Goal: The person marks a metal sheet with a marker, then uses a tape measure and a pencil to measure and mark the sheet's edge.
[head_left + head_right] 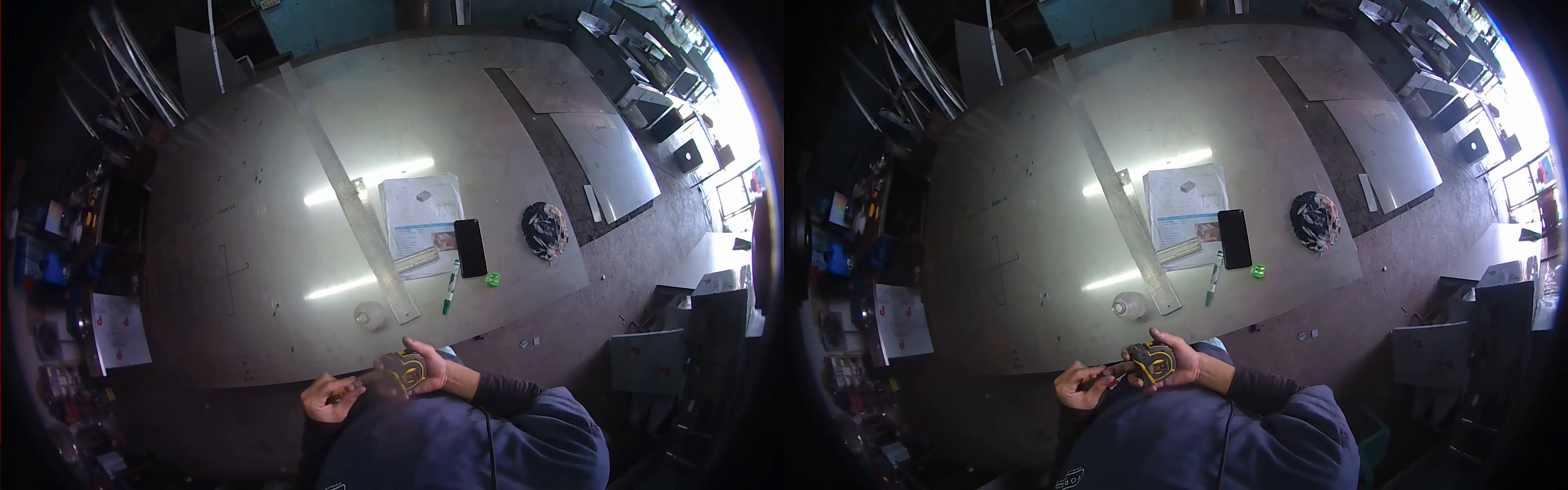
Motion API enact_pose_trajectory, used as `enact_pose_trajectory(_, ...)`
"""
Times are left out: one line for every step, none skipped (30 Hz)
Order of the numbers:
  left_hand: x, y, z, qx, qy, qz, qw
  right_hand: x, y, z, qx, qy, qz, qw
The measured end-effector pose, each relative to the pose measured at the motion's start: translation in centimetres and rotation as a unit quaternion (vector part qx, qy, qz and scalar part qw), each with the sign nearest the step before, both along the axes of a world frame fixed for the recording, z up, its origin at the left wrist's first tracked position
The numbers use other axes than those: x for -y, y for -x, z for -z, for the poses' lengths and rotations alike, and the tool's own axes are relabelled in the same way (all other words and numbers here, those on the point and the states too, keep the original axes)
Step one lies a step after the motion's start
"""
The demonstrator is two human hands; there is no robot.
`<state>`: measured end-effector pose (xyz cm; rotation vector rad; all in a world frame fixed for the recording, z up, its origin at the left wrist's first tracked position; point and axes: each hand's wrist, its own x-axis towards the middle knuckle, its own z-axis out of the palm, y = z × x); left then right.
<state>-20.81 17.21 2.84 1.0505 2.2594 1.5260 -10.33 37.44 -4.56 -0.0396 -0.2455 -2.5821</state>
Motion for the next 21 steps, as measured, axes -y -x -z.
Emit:
enact_pose_trajectory(0.2,0.1,0.1,0.0,-0.001,0.002,1.0,0.1,0.0,-0.1,0.0,-0.001,0.002,1.0)
enact_pose_trajectory(0.3,0.1,0.3,0.002,-0.003,0.007,1.0,0.2,0.0,-0.1,0.002,0.006,-0.002,1.0)
enact_pose_trajectory(0.3,0.2,0.4,0.005,-0.006,0.012,1.0,0.3,0.0,-0.2,0.003,0.012,-0.006,1.0)
enact_pose_trajectory(0.2,0.3,0.4,0.004,-0.007,0.014,1.0,0.4,-0.1,-0.5,0.003,0.012,-0.004,1.0)
enact_pose_trajectory(-0.2,0.4,0.3,0.014,-0.028,0.05,0.998,0.5,-0.1,-0.7,0.019,0.015,-0.012,1.0)
enact_pose_trajectory(-0.5,0.5,0.2,0.024,-0.049,0.086,0.995,0.6,-0.1,-0.8,0.036,0.018,-0.02,0.999)
enact_pose_trajectory(-0.7,0.6,0.2,0.023,-0.049,0.087,0.995,0.9,-0.1,-0.6,0.034,0.018,-0.02,0.999)
enact_pose_trajectory(-0.9,0.7,0.1,0.018,-0.064,0.123,0.99,1.1,-0.1,-0.4,0.026,0.03,-0.025,0.999)
enact_pose_trajectory(-1.3,0.9,-0.2,0.013,-0.079,0.158,0.984,1.3,0.0,-0.2,0.018,0.041,-0.031,0.999)
enact_pose_trajectory(-1.4,1.0,-0.7,0.011,-0.068,0.177,0.982,1.5,-0.1,-0.1,0.017,0.041,-0.031,0.999)
enact_pose_trajectory(-1.2,1.2,-0.7,0.01,-0.068,0.177,0.982,1.6,0.0,-0.2,-0.001,0.04,-0.038,0.998)
enact_pose_trajectory(-0.8,1.5,-0.5,0.005,-0.046,0.213,0.976,1.7,0.1,-0.3,-0.018,0.039,-0.044,0.998)
enact_pose_trajectory(-0.5,1.8,-0.3,-0.001,-0.023,0.249,0.968,1.8,0.1,-0.2,-0.019,0.038,-0.044,0.998)
enact_pose_trajectory(-0.3,2.0,-0.1,-0.003,-0.024,0.25,0.968,2.0,0.2,0.0,-0.02,0.03,-0.052,0.998)
enact_pose_trajectory(-0.2,2.1,0.2,-0.006,-0.027,0.271,0.962,2.2,0.2,0.2,-0.02,0.023,-0.059,0.998)
enact_pose_trajectory(0.0,2.3,0.3,-0.01,-0.03,0.292,0.956,2.4,0.3,0.4,-0.021,0.022,-0.059,0.998)
enact_pose_trajectory(0.0,2.4,0.2,-0.012,-0.031,0.293,0.956,2.5,0.4,0.5,-0.033,0.015,-0.068,0.997)
enact_pose_trajectory(0.1,2.5,0.2,-0.01,-0.034,0.303,0.952,2.7,0.5,0.5,-0.044,0.008,-0.078,0.996)
enact_pose_trajectory(0.2,2.6,0.1,-0.008,-0.038,0.313,0.949,2.8,0.6,0.6,-0.045,0.006,-0.077,0.996)
enact_pose_trajectory(0.4,2.7,0.1,-0.009,-0.039,0.314,0.949,2.8,0.6,0.6,-0.038,-0.011,-0.081,0.996)
enact_pose_trajectory(0.6,2.7,0.0,-0.02,-0.03,0.313,0.949,2.9,0.6,0.6,-0.029,-0.029,-0.086,0.995)
